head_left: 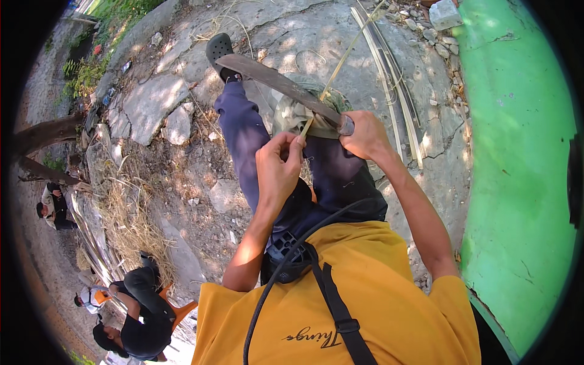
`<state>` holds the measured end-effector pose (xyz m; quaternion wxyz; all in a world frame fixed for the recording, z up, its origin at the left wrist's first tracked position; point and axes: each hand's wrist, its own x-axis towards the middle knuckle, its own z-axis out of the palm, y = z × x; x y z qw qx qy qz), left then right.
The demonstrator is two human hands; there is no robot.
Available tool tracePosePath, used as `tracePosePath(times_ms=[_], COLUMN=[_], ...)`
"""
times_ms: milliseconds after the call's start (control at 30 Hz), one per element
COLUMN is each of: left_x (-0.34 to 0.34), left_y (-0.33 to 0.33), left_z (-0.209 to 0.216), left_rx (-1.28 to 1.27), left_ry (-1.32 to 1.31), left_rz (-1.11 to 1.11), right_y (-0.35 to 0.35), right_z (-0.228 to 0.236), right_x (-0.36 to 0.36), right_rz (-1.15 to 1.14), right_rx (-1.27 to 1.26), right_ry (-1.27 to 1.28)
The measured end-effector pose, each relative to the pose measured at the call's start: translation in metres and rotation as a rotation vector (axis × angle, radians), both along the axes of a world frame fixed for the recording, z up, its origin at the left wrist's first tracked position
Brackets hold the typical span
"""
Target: The person scrapes a bamboo strip with a knife while holding it against a cloth covering their lap.
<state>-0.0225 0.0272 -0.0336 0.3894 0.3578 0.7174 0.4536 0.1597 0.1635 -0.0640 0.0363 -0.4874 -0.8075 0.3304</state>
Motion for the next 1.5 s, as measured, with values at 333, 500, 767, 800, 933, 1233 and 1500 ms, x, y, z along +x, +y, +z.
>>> tracePosePath(times_ms=[333,500,767,800,933,1233,1500], left_x=[0.001,-0.015,-0.087,-0.085,-0.063,-0.071,-0.032], left_y=[0.021,-0.051,-0.199,-0.195,-0.124,-0.047,0.025], left_z=[-0.013,0.016,0.054,0.055,0.075,-0.010,-0.002], left_rx=[0.092,-0.082,-0.448,-0.437,-0.372,-0.375,-0.137], left_ry=[0.083,0.000,-0.304,-0.305,0.199,-0.521,-0.117], left_rz=[-0.017,-0.009,-0.018,-0.009,-0.240,-0.434,-0.483], right_y=[-0.006,0.003,0.003,0.003,0.002,-0.003,-0.002], right_z=[0.011,-0.011,0.004,0.008,0.010,0.000,0.006], right_x=[-0.001,0.006,0.009,0.008,-0.001,0.003,0.000], right_rz=[0.069,-0.049,-0.041,-0.047,-0.003,0.022,0.042], right_rx=[0.011,0.059,0.100,0.126,0.077,0.143,0.151], right_ry=[-0.010,0.017,0.037,0.038,-0.014,-0.020,-0.032])
